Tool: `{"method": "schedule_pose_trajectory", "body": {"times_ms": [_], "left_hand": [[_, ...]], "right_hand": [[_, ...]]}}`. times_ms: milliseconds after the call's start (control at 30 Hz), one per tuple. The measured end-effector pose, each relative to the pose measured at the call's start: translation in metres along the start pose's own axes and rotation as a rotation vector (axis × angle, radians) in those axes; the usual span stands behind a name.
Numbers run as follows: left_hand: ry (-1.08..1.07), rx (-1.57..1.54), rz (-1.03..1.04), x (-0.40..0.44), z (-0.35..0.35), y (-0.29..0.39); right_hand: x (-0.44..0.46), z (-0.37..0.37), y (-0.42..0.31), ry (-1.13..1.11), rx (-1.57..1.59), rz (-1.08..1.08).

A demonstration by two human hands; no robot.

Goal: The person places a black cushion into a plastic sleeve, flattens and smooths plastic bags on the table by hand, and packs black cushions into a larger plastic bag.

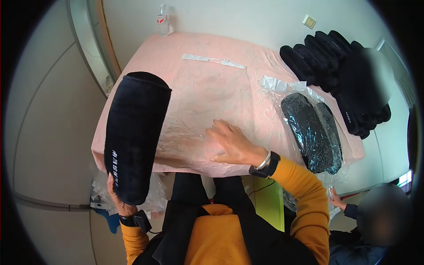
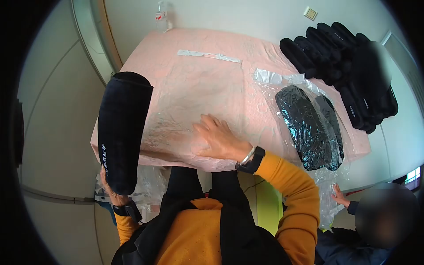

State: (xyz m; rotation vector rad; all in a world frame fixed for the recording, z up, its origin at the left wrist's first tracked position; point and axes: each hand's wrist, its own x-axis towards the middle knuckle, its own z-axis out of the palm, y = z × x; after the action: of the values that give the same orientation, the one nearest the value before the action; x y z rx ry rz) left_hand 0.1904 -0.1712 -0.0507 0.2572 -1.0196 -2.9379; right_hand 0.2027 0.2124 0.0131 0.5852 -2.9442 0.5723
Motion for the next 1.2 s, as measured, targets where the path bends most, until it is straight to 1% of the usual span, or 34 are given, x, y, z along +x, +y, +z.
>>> {"method": "schedule_pose_trajectory", "body": {"times_ms": [67,133,200,267,333,367,400,433,467,500,533,567,600,633,667,700,767,800,833,933,1100,1200], "left_hand": [[0.037,-0.002,-0.053,-0.005,0.002,-0.006],[0.054,0.007,-0.078,-0.012,0.003,-0.007],[-0.032,-0.034,-0.108,-0.02,0.004,-0.003],[-0.078,-0.05,-0.121,-0.026,0.002,0.0],[0.096,0.445,0.046,-0.029,-0.003,0.002],[0.182,0.689,0.133,-0.03,-0.005,0.004],[0.173,0.688,0.134,-0.03,-0.015,0.006],[0.134,0.715,0.152,-0.028,-0.034,0.006],[0.066,0.732,0.144,-0.022,-0.06,0.004],[-0.032,0.748,0.111,-0.016,-0.087,0.0],[-0.153,0.765,0.066,-0.01,-0.107,-0.005],[-0.277,0.784,0.025,-0.006,-0.126,-0.01],[-0.388,0.806,0.005,-0.007,-0.131,-0.014],[-0.587,1.021,0.37,-0.023,-0.109,-0.018],[-0.75,1.21,0.783,-0.044,-0.096,-0.014],[-0.79,1.204,0.788,-0.037,-0.098,-0.021],[-0.594,1.174,0.492,-0.032,-0.118,-0.031],[-0.486,1.158,0.337,-0.035,-0.111,-0.028],[-0.493,1.157,0.347,-0.037,-0.103,-0.025],[-0.856,1.162,0.764,-0.053,-0.076,-0.008],[-0.836,1.155,0.757,-0.051,-0.09,-0.017],[-0.712,1.166,0.586,-0.034,-0.114,-0.014]], "right_hand": [[-0.01,0.005,-0.007,0.024,-0.075,0.034],[-0.009,0.009,0.002,0.024,-0.038,0.019],[-0.007,0.015,0.013,0.025,0.031,-0.004],[-0.007,0.013,0.01,0.072,0.001,0.019],[-0.007,0.012,0.004,0.154,-0.068,0.065],[-0.005,0.016,0.002,0.16,-0.066,0.065],[-0.002,0.024,0.002,0.111,-0.162,0.072],[0.0,0.031,0.007,0.062,-0.273,0.095],[0.002,0.052,0.03,0.133,-0.32,-0.048],[0.001,0.062,0.034,0.296,-0.372,-0.192],[-0.001,0.062,0.028,0.311,-0.337,-0.152],[0.011,0.062,0.024,0.137,-0.272,-0.011],[0.003,0.047,0.003,0.103,-0.202,0.179],[-0.006,0.037,0.0,0.169,-0.211,0.106],[-0.011,0.034,-0.003,0.232,-0.208,-0.003],[-0.018,0.03,0.001,0.257,-0.213,0.025],[-0.026,0.019,0.001,0.141,-0.108,0.064],[-0.028,0.017,-0.001,0.074,-0.047,0.08],[-0.027,0.019,-0.002,0.084,-0.051,0.08],[-0.015,0.041,-0.002,0.171,-0.111,0.149],[-0.017,0.038,0.006,0.272,-0.156,0.066],[-0.007,0.026,0.006,0.247,-0.107,0.272]]}}
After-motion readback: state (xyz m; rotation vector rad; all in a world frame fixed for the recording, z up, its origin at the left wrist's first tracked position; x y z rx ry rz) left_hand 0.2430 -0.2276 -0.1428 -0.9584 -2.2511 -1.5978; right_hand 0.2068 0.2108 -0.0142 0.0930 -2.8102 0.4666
